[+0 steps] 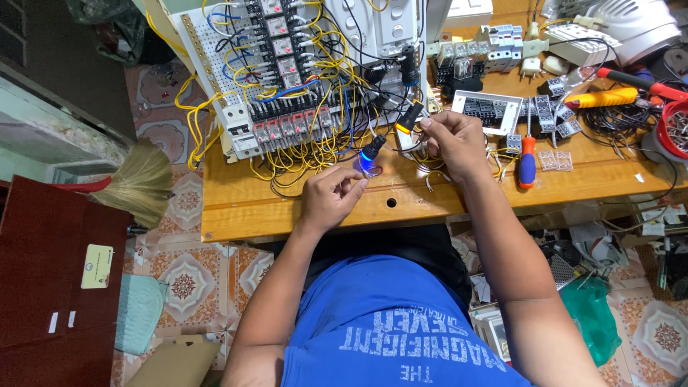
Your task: Testing multiple switches on an electrical panel by flipping them on and off to check circuit functionality.
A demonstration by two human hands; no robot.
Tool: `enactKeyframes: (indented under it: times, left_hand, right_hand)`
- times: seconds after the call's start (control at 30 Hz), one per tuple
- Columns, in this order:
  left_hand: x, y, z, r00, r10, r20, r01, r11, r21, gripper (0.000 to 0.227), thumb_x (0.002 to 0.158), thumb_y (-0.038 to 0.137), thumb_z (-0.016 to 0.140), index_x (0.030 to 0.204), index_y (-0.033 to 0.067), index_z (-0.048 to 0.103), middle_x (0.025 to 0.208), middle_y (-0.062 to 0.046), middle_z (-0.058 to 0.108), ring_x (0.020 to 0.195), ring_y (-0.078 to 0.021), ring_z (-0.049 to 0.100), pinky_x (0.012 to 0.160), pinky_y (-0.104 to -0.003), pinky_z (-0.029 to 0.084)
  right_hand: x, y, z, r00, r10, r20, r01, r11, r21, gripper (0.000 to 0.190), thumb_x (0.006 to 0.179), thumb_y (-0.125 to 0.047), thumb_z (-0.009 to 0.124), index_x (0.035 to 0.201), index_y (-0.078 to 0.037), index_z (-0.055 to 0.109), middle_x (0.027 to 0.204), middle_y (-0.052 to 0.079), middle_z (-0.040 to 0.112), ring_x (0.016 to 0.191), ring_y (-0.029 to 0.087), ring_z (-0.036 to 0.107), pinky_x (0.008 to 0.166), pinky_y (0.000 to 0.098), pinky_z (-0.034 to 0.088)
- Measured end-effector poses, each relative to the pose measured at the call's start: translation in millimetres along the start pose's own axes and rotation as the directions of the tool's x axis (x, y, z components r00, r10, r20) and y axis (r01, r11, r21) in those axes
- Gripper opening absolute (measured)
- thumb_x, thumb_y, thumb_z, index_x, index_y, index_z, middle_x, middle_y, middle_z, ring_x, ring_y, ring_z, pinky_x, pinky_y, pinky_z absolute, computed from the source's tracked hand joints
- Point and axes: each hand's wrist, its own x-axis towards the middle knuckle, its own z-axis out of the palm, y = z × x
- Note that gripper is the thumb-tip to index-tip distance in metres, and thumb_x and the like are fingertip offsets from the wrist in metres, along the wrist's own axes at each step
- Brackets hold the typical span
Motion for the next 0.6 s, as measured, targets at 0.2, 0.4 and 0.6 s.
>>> enactKeyframes:
  times: [0.2, 0.4, 0.6]
  left_hand:
    - [0, -1, 1, 1.000, 0.001, -0.013, -0.001, 1.000, -0.008, 0.006, 0.086, 0.016, 0.080, 0.091, 0.0128, 0.077, 0.059, -0.005, 0.059, 0.044, -0.0190, 0.056, 0.042, -0.028, 0.044]
    - [1, 0, -1, 1.000, 0.021, -0.014, -0.021, 1.000, 0.004, 0.005, 0.086, 0.019, 0.080, 0.089, 0.0150, 0.078, 0.059, -0.004, 0.059, 0.044, -0.0192, 0.056, 0.042, -0.028, 0.045]
    - [3, 7, -4, 0.997, 0.063, -0.045, -0.063, 0.998, -0.002, 0.007, 0.084, 0.016, 0.081, 0.087, 0.0134, 0.076, 0.060, -0.006, 0.060, 0.046, -0.0226, 0.059, 0.043, -0.030, 0.047]
  right_hand:
    - [0, -6, 4, 0.999, -0.038, -0.004, 0.038, 0.999, -0.003, 0.013, 0.096, -0.010, 0.078, 0.093, 0.003, 0.073, 0.063, 0.011, 0.064, 0.044, 0.007, 0.053, 0.043, 0.0191, 0.039]
    - [-18, -33, 13, 0.969, -0.191, 0.158, 0.237, 0.901, -0.362, 0.011, 0.096, -0.012, 0.081, 0.094, -0.002, 0.078, 0.053, 0.007, 0.059, 0.048, 0.008, 0.045, 0.049, 0.0210, 0.035]
    - [-22, -45, 19, 0.847, -0.361, 0.390, 0.526, 0.675, -0.518, 0.014, 0.091, -0.013, 0.082, 0.099, -0.001, 0.080, 0.066, 0.016, 0.065, 0.054, 0.026, 0.058, 0.054, 0.0353, 0.045]
